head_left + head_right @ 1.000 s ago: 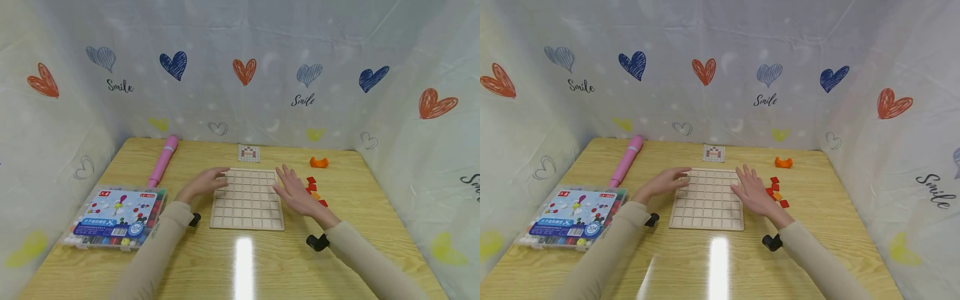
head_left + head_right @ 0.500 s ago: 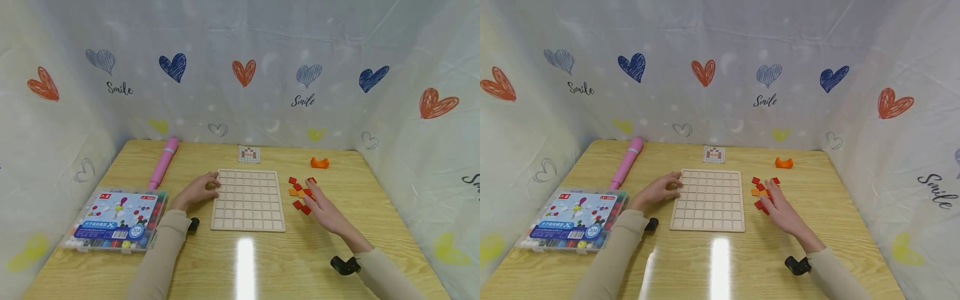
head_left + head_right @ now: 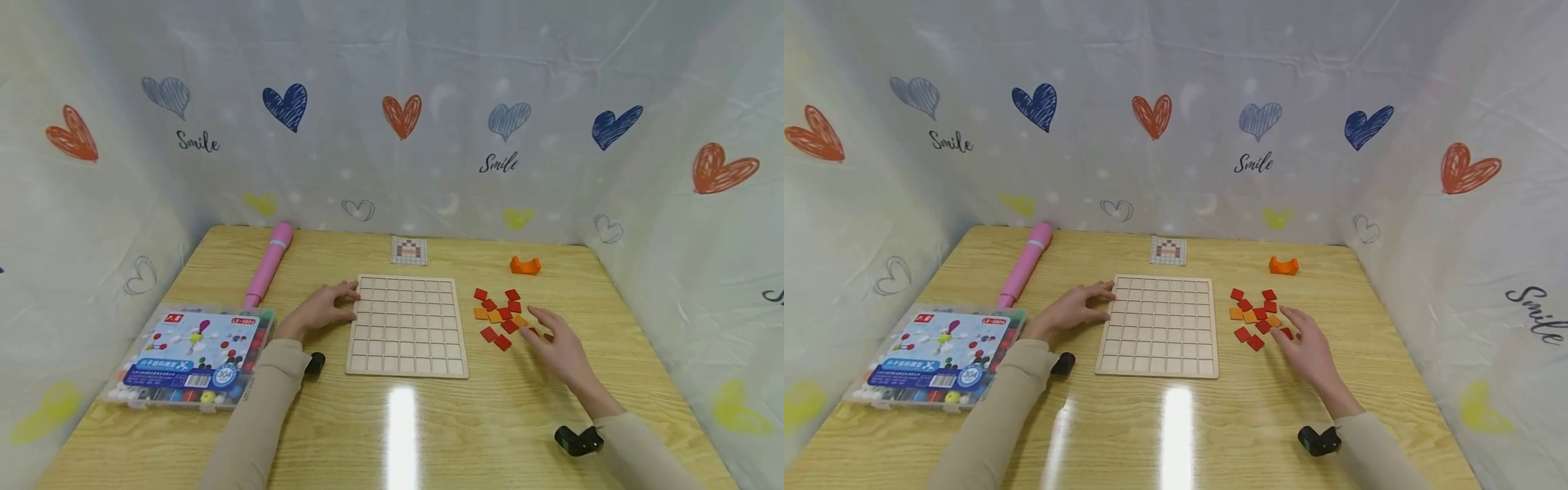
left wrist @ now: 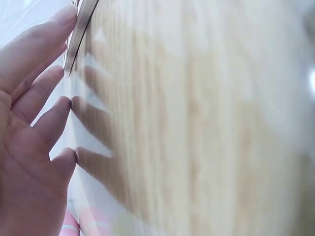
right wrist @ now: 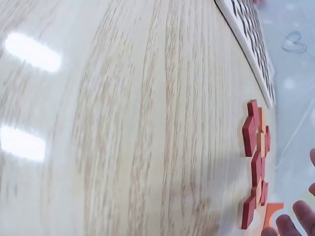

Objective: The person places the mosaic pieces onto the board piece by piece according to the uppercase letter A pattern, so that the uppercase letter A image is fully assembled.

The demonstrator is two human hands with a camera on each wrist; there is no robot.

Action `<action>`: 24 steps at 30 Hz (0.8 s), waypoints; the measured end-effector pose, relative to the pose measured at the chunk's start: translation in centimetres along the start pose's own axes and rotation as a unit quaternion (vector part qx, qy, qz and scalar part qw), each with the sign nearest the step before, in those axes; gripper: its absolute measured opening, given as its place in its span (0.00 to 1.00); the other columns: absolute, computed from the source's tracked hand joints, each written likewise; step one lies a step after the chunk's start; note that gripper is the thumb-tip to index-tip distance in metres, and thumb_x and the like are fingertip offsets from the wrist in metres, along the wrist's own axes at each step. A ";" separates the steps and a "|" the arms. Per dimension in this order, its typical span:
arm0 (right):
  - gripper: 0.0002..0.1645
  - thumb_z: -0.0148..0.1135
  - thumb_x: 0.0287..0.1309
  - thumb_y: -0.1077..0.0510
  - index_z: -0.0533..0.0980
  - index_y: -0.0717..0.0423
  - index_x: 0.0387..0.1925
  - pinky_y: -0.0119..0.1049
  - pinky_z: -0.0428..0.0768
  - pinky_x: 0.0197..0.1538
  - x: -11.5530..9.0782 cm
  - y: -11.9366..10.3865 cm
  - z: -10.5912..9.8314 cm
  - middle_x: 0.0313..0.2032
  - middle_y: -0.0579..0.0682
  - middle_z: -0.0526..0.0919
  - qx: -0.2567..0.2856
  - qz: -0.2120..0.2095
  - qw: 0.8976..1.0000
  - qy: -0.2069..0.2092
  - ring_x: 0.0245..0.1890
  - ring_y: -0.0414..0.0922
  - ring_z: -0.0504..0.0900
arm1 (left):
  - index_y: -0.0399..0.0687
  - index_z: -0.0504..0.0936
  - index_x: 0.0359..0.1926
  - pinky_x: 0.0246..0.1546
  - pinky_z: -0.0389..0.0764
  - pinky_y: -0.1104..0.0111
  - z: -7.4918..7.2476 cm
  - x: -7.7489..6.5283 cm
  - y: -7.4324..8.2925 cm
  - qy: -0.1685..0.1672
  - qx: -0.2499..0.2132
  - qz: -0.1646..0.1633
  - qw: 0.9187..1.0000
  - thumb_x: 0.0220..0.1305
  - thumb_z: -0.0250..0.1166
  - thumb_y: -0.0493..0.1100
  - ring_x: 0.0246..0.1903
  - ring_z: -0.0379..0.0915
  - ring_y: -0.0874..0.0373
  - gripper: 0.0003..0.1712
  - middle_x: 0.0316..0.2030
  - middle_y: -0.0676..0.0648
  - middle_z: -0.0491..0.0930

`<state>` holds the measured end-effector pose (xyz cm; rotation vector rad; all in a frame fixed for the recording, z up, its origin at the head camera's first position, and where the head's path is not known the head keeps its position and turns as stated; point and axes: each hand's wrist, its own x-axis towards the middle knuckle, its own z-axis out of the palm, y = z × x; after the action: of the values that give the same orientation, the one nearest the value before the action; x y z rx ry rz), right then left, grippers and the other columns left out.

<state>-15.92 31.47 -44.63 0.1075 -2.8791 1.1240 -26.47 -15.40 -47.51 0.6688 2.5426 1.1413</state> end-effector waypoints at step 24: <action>0.31 0.63 0.68 0.50 0.73 0.66 0.64 0.49 0.82 0.57 0.3 1.3 0.6 0.57 0.65 0.78 0.005 0.067 0.997 -0.045 0.54 0.58 0.79 | 0.42 0.81 0.56 0.79 0.37 0.46 0.1 0.5 -0.4 0.018 -0.002 -0.013 1.000 0.64 0.70 0.41 0.77 0.49 0.41 0.20 0.74 0.39 0.63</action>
<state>-16.31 32.02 -45.98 -0.0378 -2.9997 1.1832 -26.94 -15.30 -47.95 0.6175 2.5705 1.1614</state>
